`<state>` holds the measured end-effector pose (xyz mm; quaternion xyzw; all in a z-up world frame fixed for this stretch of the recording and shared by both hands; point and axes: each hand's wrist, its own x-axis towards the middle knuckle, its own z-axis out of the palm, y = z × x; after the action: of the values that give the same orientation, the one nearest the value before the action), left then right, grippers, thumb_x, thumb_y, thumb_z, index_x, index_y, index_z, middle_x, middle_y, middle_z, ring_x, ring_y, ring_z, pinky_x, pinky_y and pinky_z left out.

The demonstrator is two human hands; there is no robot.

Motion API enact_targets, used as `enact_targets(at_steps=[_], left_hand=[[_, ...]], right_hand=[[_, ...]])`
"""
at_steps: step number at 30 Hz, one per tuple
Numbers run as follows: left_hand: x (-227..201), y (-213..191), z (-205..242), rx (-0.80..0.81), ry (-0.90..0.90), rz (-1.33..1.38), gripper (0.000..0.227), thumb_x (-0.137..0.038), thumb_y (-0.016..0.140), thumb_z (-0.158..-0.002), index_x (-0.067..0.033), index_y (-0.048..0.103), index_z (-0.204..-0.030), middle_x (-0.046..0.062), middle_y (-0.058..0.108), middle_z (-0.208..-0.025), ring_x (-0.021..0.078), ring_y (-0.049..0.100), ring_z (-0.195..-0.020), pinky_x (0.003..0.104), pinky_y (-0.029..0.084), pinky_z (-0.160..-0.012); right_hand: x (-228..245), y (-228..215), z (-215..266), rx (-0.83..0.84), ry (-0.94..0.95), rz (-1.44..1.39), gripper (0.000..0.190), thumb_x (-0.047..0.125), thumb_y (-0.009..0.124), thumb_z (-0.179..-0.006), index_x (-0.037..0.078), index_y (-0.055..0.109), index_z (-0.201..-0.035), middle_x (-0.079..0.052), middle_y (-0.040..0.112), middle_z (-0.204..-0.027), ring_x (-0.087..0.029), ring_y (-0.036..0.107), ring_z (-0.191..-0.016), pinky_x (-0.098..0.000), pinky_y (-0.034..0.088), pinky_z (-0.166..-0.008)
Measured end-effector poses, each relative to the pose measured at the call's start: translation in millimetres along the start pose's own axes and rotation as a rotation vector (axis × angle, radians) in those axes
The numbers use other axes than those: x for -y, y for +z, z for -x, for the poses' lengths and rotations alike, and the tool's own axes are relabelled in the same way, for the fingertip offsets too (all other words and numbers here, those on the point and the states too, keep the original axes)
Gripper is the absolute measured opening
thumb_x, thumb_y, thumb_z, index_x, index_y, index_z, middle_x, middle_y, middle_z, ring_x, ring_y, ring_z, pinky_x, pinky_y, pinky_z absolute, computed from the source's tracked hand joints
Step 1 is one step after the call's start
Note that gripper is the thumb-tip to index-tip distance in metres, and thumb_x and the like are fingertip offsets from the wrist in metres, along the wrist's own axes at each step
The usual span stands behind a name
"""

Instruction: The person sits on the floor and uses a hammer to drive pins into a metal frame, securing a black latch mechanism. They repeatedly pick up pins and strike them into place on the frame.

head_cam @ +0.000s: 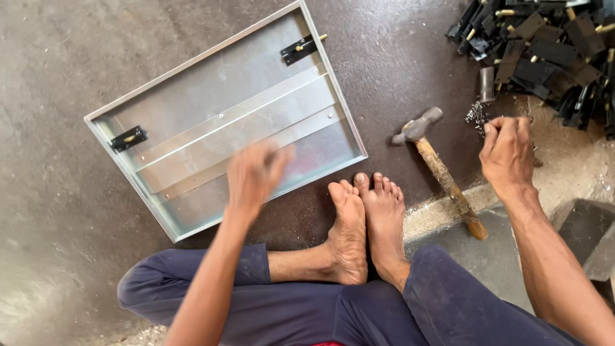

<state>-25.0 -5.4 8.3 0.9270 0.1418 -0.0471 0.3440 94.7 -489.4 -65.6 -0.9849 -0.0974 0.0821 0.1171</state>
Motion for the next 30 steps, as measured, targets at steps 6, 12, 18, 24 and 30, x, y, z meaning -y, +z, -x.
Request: enact_targets(at_steps=[6, 12, 18, 24, 30], left_hand=[[36, 24, 100, -0.067, 0.09, -0.005, 0.025, -0.031, 0.081, -0.089, -0.0086, 0.071, -0.082, 0.008, 0.066, -0.082, 0.0278, 0.063, -0.079, 0.042, 0.049, -0.07], [12, 20, 92, -0.147, 0.02, 0.077, 0.022, -0.029, 0.08, -0.086, -0.0074, 0.075, -0.081, 0.008, 0.066, -0.079, 0.0282, 0.062, -0.08, 0.039, 0.05, -0.071], [-28, -62, 78, -0.103, -0.03, 0.077, 0.024, -0.028, 0.081, -0.089, -0.0078, 0.073, -0.08, 0.007, 0.064, -0.075, 0.0267, 0.062, -0.071, 0.039, 0.049, -0.065], [-16, -20, 61, -0.155, 0.072, 0.067, 0.024, -0.024, 0.083, -0.088, -0.0053, 0.07, -0.082, 0.012, 0.066, -0.084, 0.033, 0.063, -0.08, 0.043, 0.049, -0.07], [8, 38, 87, -0.194, 0.133, 0.012, 0.026, -0.027, 0.084, -0.079, -0.0053, 0.072, -0.089, 0.012, 0.067, -0.087, 0.0341, 0.063, -0.085, 0.046, 0.048, -0.074]], right_hand=[[-7, -3, 10, -0.092, -0.087, -0.075, 0.014, 0.011, 0.071, -0.116, -0.001, 0.068, -0.109, -0.016, 0.065, -0.103, -0.029, 0.061, -0.102, -0.044, 0.049, -0.089], [-1, -11, -2, -0.095, 0.008, -0.082, 0.015, 0.003, 0.06, -0.118, -0.003, 0.066, -0.106, -0.016, 0.066, -0.103, -0.026, 0.063, -0.099, -0.0436, 0.052, -0.094], [46, -22, -3, -0.281, -0.193, -0.11, 0.02, 0.014, 0.077, -0.108, -0.003, 0.07, -0.117, -0.02, 0.068, -0.108, -0.035, 0.065, -0.105, -0.0485, 0.051, -0.09], [45, -9, -36, -0.257, -0.019, -0.304, 0.03, 0.015, 0.079, -0.1, -0.005, 0.072, -0.121, -0.02, 0.065, -0.109, -0.03, 0.067, -0.092, -0.0432, 0.053, -0.079], [19, -7, -24, -0.186, 0.004, -0.327, 0.017, 0.013, 0.078, -0.102, -0.004, 0.075, -0.105, -0.016, 0.07, -0.091, -0.028, 0.066, -0.079, -0.0413, 0.051, -0.074]])
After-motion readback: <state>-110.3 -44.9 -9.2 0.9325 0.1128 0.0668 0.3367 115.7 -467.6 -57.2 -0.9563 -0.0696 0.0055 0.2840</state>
